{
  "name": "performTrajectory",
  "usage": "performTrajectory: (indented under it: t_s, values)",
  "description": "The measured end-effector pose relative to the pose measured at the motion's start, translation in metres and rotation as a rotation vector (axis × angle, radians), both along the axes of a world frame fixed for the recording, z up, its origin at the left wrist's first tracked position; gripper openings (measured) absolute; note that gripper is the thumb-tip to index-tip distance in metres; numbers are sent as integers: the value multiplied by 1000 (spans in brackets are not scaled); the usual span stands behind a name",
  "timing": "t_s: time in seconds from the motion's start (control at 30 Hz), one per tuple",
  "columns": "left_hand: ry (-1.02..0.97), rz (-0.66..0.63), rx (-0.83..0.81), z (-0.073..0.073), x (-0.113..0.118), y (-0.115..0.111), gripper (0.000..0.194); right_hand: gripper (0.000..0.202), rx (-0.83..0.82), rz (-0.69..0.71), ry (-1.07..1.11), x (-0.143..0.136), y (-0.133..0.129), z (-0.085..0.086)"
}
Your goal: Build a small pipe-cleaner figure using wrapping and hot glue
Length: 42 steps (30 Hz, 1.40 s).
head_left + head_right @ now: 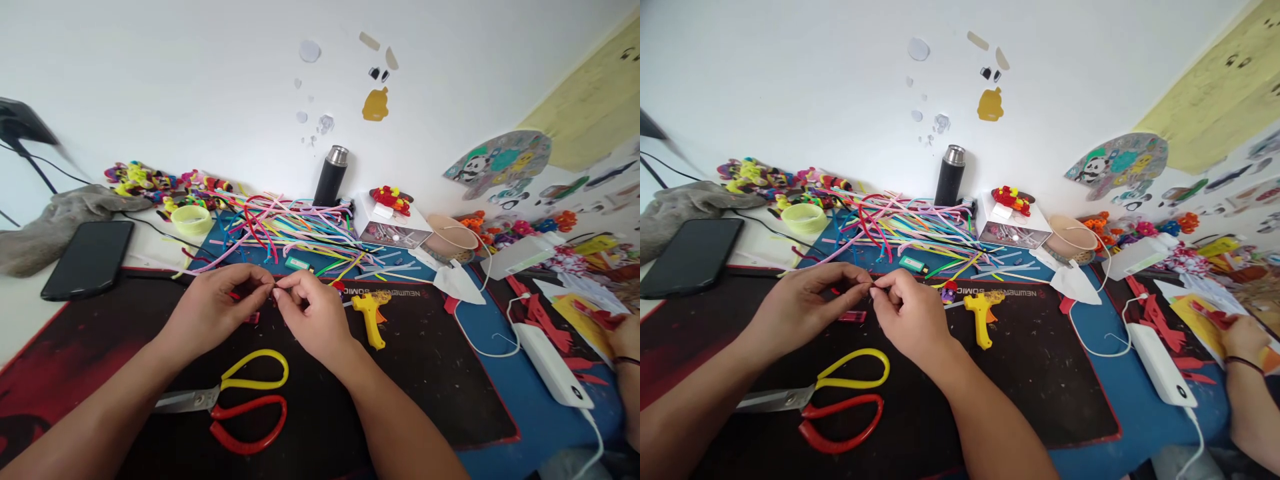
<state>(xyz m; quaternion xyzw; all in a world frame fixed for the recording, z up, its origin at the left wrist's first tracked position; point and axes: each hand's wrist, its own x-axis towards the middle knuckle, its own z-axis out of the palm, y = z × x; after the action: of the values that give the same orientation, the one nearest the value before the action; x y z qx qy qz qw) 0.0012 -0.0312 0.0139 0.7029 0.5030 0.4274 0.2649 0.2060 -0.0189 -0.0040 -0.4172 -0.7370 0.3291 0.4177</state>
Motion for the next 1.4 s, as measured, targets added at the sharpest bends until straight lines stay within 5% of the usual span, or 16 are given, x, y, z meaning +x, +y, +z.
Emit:
performTrajectory:
  t_s: [0.77, 1.13, 1.4]
  values:
    - [-2, -9, 13, 2, -2, 1, 22, 10, 41, -9, 8, -1, -1, 0]
    - [-6, 15, -68, 3, -3, 1, 44, 11, 11, -30, -5, -1, -2, 1]
    - [5, 2, -80, 6, -4, 1, 39, 10, -14, -25, -1, 0, -1, 3]
